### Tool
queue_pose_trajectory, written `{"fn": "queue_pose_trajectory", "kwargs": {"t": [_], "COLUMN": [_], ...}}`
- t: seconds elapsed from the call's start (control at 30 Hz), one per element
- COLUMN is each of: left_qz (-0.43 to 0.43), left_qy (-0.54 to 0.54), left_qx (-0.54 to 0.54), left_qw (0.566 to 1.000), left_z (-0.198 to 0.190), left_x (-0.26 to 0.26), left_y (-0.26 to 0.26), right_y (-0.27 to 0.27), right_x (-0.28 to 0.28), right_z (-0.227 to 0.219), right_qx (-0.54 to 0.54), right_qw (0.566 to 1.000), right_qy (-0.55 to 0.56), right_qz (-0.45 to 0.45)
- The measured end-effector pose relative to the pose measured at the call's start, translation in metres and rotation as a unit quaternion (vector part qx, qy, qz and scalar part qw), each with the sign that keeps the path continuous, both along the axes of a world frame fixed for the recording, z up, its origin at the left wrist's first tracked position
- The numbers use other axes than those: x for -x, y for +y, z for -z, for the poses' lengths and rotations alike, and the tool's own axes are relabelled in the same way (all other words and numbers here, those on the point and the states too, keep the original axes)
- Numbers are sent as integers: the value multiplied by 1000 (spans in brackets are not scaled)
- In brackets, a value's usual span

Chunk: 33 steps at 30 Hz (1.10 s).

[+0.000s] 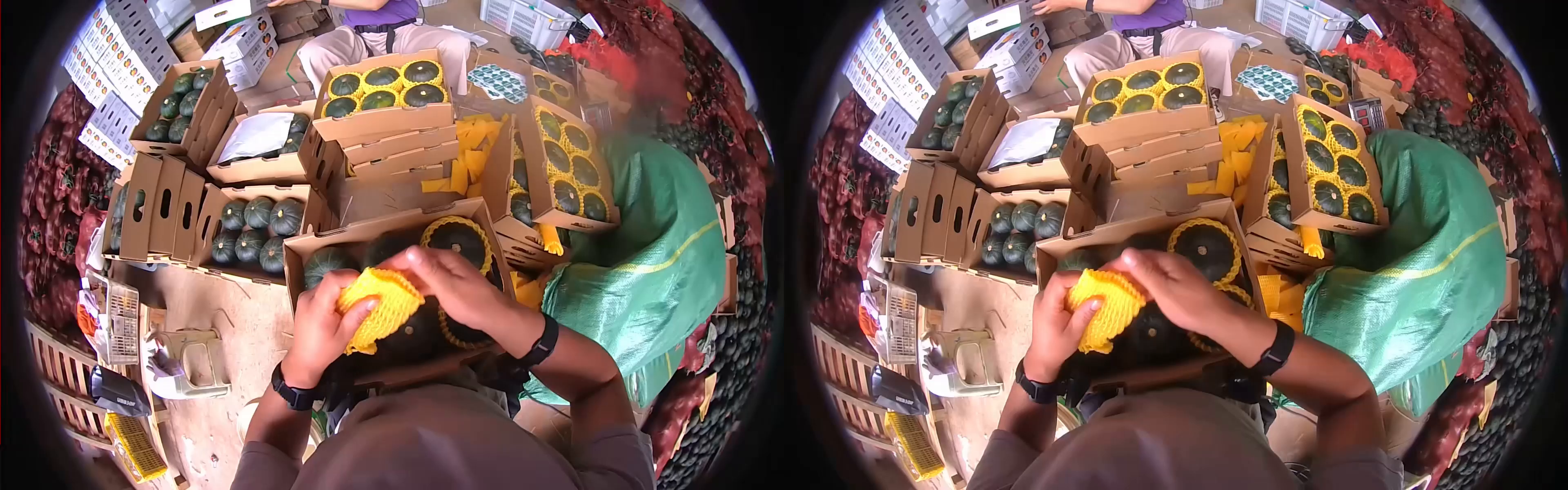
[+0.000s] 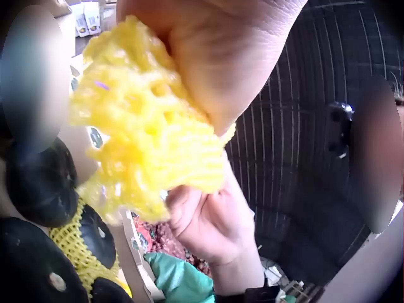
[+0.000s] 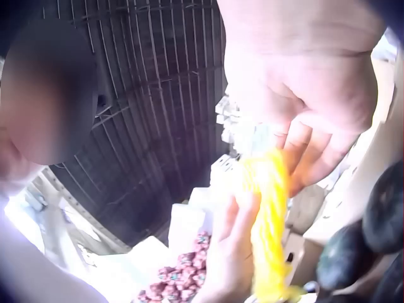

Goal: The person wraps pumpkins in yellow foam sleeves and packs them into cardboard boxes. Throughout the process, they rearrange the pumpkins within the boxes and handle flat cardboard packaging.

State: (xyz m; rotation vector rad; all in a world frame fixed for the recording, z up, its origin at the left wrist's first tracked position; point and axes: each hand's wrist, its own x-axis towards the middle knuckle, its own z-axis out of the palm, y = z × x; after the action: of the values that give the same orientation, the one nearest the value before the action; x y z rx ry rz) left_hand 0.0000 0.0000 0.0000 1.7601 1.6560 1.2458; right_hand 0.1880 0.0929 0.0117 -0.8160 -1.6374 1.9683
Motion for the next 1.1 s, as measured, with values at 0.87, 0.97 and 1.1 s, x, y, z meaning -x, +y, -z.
{"fn": "queue_pose_trajectory", "kwargs": {"t": [0.87, 0.97, 1.1], "left_qz": [88, 13, 146], "left_qy": [-133, 163, -38], "left_qx": [-153, -238, 26], "left_qw": [975, 958, 988], "left_z": [-14, -8, 10], "left_x": [-31, -22, -23], "left_y": [-5, -19, -13], "right_y": [-41, -30, -41], "right_x": [-42, -46, -27], "right_z": [18, 46, 42], "right_qx": [217, 104, -55], "right_qw": [908, 940, 997], "right_qy": [357, 321, 4], "right_qz": [15, 55, -47]}}
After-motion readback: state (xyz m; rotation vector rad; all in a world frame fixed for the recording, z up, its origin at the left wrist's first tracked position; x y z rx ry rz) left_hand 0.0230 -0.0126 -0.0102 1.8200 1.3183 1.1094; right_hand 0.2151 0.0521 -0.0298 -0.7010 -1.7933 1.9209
